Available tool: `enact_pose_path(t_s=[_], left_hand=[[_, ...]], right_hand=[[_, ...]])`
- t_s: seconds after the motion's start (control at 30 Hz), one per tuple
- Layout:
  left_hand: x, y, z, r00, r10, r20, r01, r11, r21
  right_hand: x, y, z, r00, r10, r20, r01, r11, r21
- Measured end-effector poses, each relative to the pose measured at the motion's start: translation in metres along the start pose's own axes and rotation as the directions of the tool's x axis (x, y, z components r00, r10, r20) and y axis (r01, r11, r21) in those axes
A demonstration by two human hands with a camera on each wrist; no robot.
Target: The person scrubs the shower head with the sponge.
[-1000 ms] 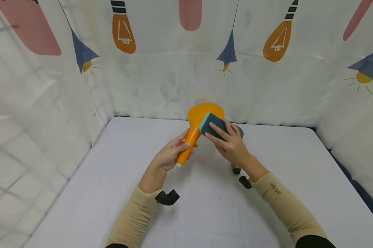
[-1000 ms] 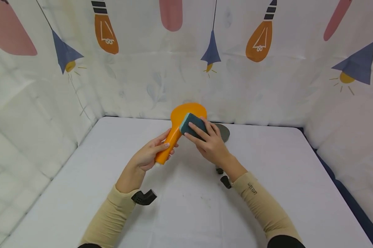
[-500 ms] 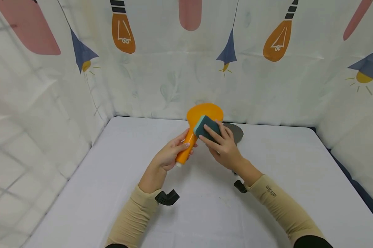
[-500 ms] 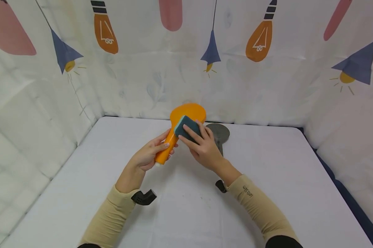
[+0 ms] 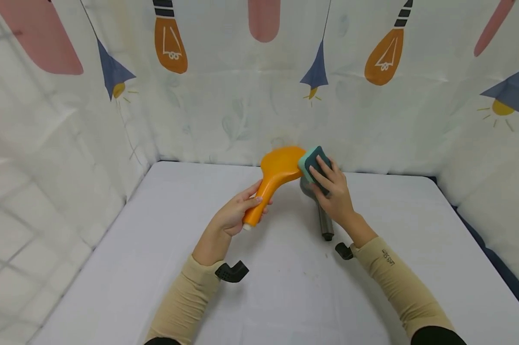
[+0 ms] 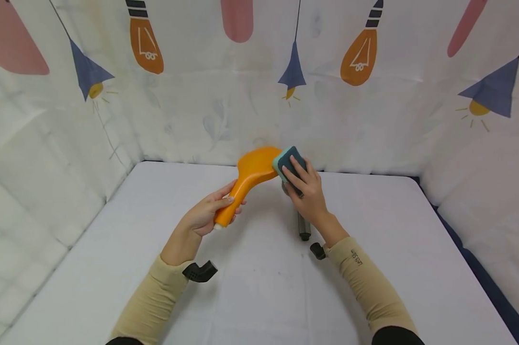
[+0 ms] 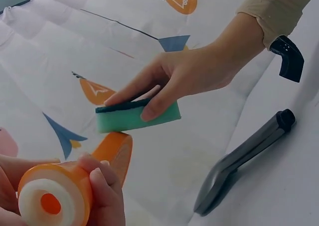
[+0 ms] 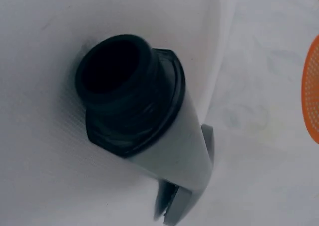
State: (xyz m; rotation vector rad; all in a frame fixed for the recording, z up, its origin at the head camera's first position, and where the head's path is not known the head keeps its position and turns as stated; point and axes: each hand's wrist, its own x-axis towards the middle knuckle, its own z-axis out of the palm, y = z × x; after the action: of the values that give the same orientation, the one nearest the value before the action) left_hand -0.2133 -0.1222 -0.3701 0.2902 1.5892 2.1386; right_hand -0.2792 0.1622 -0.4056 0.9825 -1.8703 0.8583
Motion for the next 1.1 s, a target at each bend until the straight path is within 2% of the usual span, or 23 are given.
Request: enact_pose_path(t_s=[0.13, 0.23, 0.33, 0.47, 0.6, 0.73, 0.9, 1.1], left_hand=[[0.001, -0.001, -0.001, 0.999, -0.028, -0.017, 0.026, 0.993, -0.111], [0.002, -0.002, -0.003, 0.998, -0.034, -0.043, 0.025, 0.98, -0.195], [0.003, -0.003, -0.004, 0.996, -0.036, -0.078, 0.016, 0.973, -0.231], [0.005, -0.003, -0.004, 0.993, -0.03, -0.11, 0.0, 0.965, -0.263], [0.006, -0.004, -0.003, 0.991, -0.022, -0.13, -0.021, 0.946, -0.324], [0.007, -0.005, 0.0, 0.988, -0.007, -0.155, -0.044, 0.945, -0.323], [0.008, -0.007, 0.002, 0.983, 0.012, -0.185, -0.062, 0.961, -0.271], [0.01, -0.009, 0.004, 0.985, 0.019, -0.17, -0.067, 0.957, -0.283]], right_hand=[[-0.003, 0.002, -0.003, 0.998, 0.057, 0.022, -0.057, 0.998, -0.009], [-0.005, 0.002, -0.003, 0.993, 0.114, 0.006, -0.114, 0.993, -0.007], [-0.006, 0.001, -0.002, 0.989, 0.15, -0.002, -0.15, 0.989, -0.002], [-0.005, -0.001, 0.0, 0.987, 0.161, -0.008, -0.161, 0.987, 0.011], [-0.002, -0.004, 0.004, 0.987, 0.162, -0.013, -0.161, 0.986, 0.039], [0.0, -0.007, 0.007, 0.987, 0.161, -0.009, -0.16, 0.986, 0.05], [0.003, -0.009, 0.011, 0.989, 0.145, -0.009, -0.145, 0.987, 0.065], [0.005, -0.011, 0.013, 0.989, 0.145, -0.005, -0.144, 0.987, 0.073]])
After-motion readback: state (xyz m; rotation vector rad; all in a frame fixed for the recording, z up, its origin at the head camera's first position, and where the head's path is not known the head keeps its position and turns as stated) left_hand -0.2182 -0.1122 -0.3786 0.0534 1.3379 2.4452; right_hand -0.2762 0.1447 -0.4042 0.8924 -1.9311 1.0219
